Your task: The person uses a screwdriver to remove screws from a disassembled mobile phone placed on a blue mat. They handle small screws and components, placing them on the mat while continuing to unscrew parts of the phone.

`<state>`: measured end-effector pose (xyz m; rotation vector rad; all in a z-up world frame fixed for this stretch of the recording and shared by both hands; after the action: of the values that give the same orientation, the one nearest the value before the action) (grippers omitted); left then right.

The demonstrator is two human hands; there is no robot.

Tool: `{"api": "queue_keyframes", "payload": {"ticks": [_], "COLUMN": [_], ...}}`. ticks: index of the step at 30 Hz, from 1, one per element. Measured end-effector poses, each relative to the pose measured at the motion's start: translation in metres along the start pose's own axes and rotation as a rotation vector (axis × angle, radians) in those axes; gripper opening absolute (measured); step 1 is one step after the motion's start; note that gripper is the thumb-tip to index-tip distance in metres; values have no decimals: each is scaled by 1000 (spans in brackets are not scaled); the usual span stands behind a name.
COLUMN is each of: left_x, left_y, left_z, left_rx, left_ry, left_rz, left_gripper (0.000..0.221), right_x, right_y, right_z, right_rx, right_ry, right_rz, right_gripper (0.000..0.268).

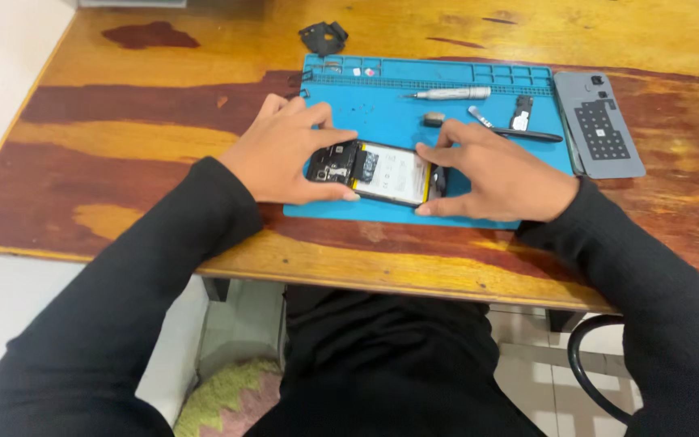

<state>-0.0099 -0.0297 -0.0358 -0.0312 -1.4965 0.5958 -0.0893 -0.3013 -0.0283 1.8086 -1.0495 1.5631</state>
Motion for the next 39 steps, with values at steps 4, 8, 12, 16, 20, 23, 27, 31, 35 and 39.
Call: {"api": "queue_keyframes", "payload": {"ticks": [4, 8, 12, 16, 20, 23, 27, 31, 35, 39], "left_x": [-2, 0, 3, -5, -23, -35, -35, -34, -32, -28], "left_y": [-4, -1, -9, -18, -7, -4, -17, -27, -30, -39], "left_z": [5, -9, -33, -44, -37, -37, -47, -57, -63, -68], "left_rx": [-9, 80, 271, 220, 220, 249, 178, 149, 148, 83], "left_ry": [-4, 142, 167, 47, 61, 99, 87, 104, 77, 78], "left_rz": [15, 102, 127, 32, 194, 239, 244, 201, 113, 74], "left_gripper": [77, 52, 22, 21, 16, 14, 11, 11, 11, 8], "right_x": [-7, -6, -5, -21, -40, -51, -47, -41, -38, -28], "right_y": [6, 6, 0, -19, -22, -11, -5, 1, 2, 2], "right_z": [9, 40, 83, 109, 121, 120, 118, 116, 109, 101], "right_rx": [44, 128, 29, -26, 1, -15, -44, -89, -151, -196], "right_ry": [-115, -130, 69, 145, 66, 39, 114, 100, 35, 62], "right_rz": [56, 195, 414, 419, 466, 472, 444, 472, 425, 469], "right_gripper": [86, 72, 36, 29, 23, 21, 21, 18, 17, 18]}}
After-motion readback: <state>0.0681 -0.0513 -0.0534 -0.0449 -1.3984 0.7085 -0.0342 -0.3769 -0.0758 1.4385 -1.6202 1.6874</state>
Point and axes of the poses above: each hand's wrist, its own y-axis away from the middle knuckle, its own x-axis out of the back of the hand, z = x × y, the point moved 2 cm from there along -y, towards the middle knuckle, and after that the axes turned 1 degree about y, right-handed, at the moved point
